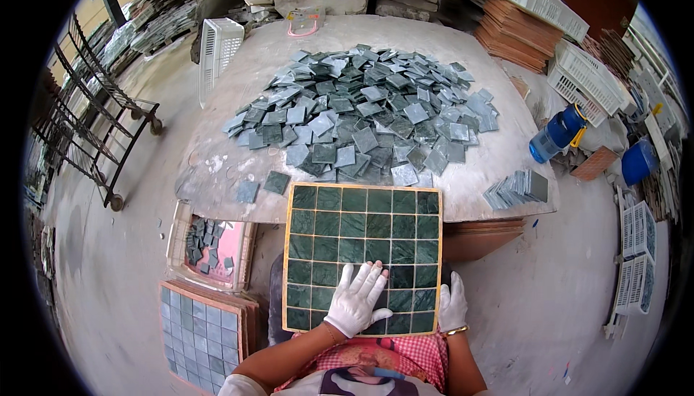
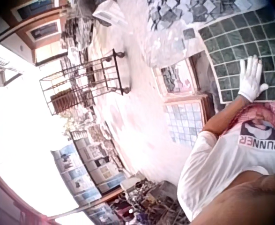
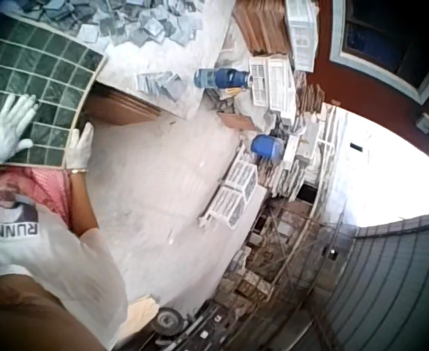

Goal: The person places small square tiles into a grid frame on a table, arranging them one by one to fill the grid. They occasionally flip the frame to check alignment and continue placing tiles until the grid is full.

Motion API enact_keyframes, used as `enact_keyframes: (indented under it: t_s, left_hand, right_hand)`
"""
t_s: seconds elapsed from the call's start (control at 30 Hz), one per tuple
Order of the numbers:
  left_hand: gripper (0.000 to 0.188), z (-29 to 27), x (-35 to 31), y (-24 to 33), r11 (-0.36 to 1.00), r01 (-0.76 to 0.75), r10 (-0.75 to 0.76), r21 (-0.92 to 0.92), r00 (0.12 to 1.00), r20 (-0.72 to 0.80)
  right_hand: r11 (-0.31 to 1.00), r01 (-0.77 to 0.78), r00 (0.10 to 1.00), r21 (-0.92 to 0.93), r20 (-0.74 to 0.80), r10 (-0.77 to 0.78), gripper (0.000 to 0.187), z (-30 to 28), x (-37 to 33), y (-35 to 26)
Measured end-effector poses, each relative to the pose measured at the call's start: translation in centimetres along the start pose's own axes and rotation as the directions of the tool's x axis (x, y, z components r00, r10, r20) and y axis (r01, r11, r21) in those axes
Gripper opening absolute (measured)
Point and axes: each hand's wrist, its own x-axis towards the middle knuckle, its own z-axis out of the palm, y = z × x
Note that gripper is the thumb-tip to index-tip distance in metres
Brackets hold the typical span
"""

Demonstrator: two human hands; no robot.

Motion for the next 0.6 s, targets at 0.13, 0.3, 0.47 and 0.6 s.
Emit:
enact_keyframes:
  t_s: [0.13, 0.3, 0.47, 0.6]
  left_hand:
    - [0.078, 1.3, 4.3, 1.5, 0.992, -0.116, 0.117, -0.045, 0.993, 0.004]
    - [0.071, 0.4, 8.9, -3.9, 0.981, 0.121, -0.101, 0.152, 0.986, -0.133]
    - [0.067, -1.3, 7.7, -12.6, 0.853, 0.439, -0.356, 0.282, 0.885, -0.299]
    - [0.073, -2.0, 7.1, -13.7, 0.770, 0.580, -0.524, 0.265, 0.813, -0.255]
  right_hand:
    - [0.999, -0.010, 1.000, -0.045, -0.003, 0.010, 0.051, 0.1, -0.2, 0.0]
    - [0.999, -0.010, 1.000, -0.034, -0.012, 0.010, 0.054, -0.4, -0.4, -0.3]
    - [0.999, -0.030, 0.999, -0.022, -0.020, 0.030, 0.057, -0.6, -0.2, -0.4]
    - [0.998, 0.020, 0.998, -0.063, -0.059, -0.024, 0.056, 0.5, -0.1, -0.1]
